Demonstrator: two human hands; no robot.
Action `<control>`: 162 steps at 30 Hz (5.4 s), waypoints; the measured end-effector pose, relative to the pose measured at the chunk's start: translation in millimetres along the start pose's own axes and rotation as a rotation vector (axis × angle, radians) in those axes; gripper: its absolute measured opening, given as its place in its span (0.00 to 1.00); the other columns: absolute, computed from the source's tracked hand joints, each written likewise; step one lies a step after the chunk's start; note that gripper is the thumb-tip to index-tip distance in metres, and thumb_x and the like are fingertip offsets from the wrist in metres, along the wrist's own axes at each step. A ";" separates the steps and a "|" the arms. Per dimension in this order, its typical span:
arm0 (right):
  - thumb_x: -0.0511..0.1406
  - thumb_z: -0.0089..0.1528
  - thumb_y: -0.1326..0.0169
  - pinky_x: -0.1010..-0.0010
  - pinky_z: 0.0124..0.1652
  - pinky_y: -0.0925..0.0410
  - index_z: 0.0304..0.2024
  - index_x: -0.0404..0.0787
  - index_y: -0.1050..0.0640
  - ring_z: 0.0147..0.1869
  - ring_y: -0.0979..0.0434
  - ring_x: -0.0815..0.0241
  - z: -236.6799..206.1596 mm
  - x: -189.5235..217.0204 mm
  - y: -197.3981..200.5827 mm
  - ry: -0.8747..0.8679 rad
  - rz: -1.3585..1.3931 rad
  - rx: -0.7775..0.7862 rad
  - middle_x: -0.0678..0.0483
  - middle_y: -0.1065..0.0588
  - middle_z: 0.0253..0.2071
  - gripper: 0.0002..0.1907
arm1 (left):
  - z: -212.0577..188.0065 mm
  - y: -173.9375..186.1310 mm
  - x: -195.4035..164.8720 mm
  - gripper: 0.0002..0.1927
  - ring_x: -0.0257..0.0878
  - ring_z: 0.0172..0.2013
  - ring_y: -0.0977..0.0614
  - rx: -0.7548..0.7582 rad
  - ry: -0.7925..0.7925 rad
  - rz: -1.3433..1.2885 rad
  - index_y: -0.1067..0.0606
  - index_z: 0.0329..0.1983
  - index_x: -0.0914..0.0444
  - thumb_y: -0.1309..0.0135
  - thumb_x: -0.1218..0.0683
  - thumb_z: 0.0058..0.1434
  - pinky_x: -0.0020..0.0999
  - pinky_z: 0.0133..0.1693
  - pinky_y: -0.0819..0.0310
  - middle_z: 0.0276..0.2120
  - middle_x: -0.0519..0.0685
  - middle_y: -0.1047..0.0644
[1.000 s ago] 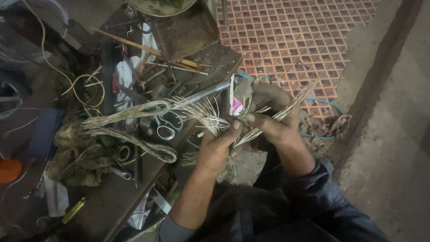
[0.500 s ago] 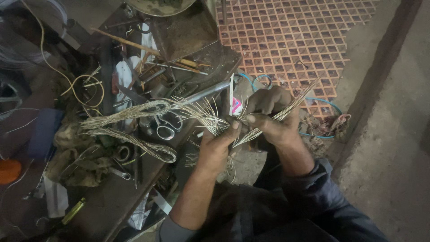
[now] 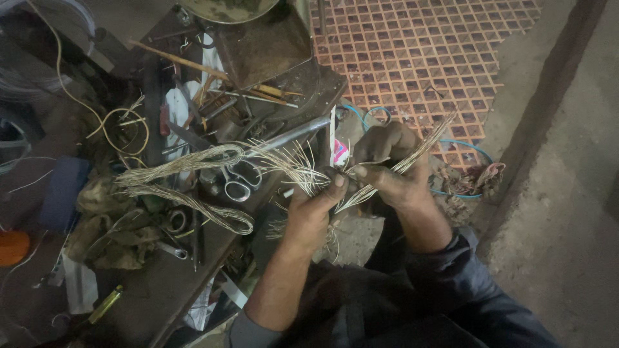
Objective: The person sits at a cluttered workbench and assembles bundles of long fibrous strands, folding and aligning them by hand and binding them together. They then reach into a metal drum holding coiled wire, pull out lengths of wire, and continue working the fiber bundle, shaping and tightening it by hand.
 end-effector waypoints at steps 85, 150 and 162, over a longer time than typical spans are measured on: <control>0.46 0.68 0.40 0.66 0.44 0.29 0.52 0.45 0.27 0.42 0.26 0.60 -11.5 -41.3 -13.2 -0.321 0.308 0.112 0.54 0.28 0.38 0.17 | 9.4 12.1 52.8 0.24 0.54 0.47 0.16 0.369 -0.269 0.914 0.27 0.60 0.61 0.42 0.45 0.65 0.45 0.50 0.23 0.45 0.59 0.19; 0.44 0.59 0.41 0.62 0.36 0.30 0.57 0.43 0.22 0.42 0.25 0.53 16.0 -46.0 -157.6 0.786 -1.505 0.680 0.52 0.26 0.41 0.25 | -29.3 143.9 -87.8 0.20 0.46 0.29 0.21 0.018 0.106 0.970 0.23 0.42 0.67 0.52 0.45 0.71 0.43 0.33 0.27 0.30 0.60 0.22; 0.39 0.69 0.48 0.55 0.40 0.27 0.50 0.39 0.23 0.40 0.18 0.48 -19.8 -135.0 -108.8 -0.228 -0.874 0.924 0.45 0.21 0.37 0.12 | -43.6 103.8 -101.6 0.12 0.52 0.29 0.17 0.518 -0.509 2.029 0.27 0.37 0.60 0.43 0.47 0.61 0.47 0.28 0.21 0.30 0.53 0.22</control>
Point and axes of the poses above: each hand's wrist, its own z-axis towards the middle knuckle, its own y-axis out of the back of the hand, x = y × z, the point moved 8 cm from there along z, towards the middle knuckle
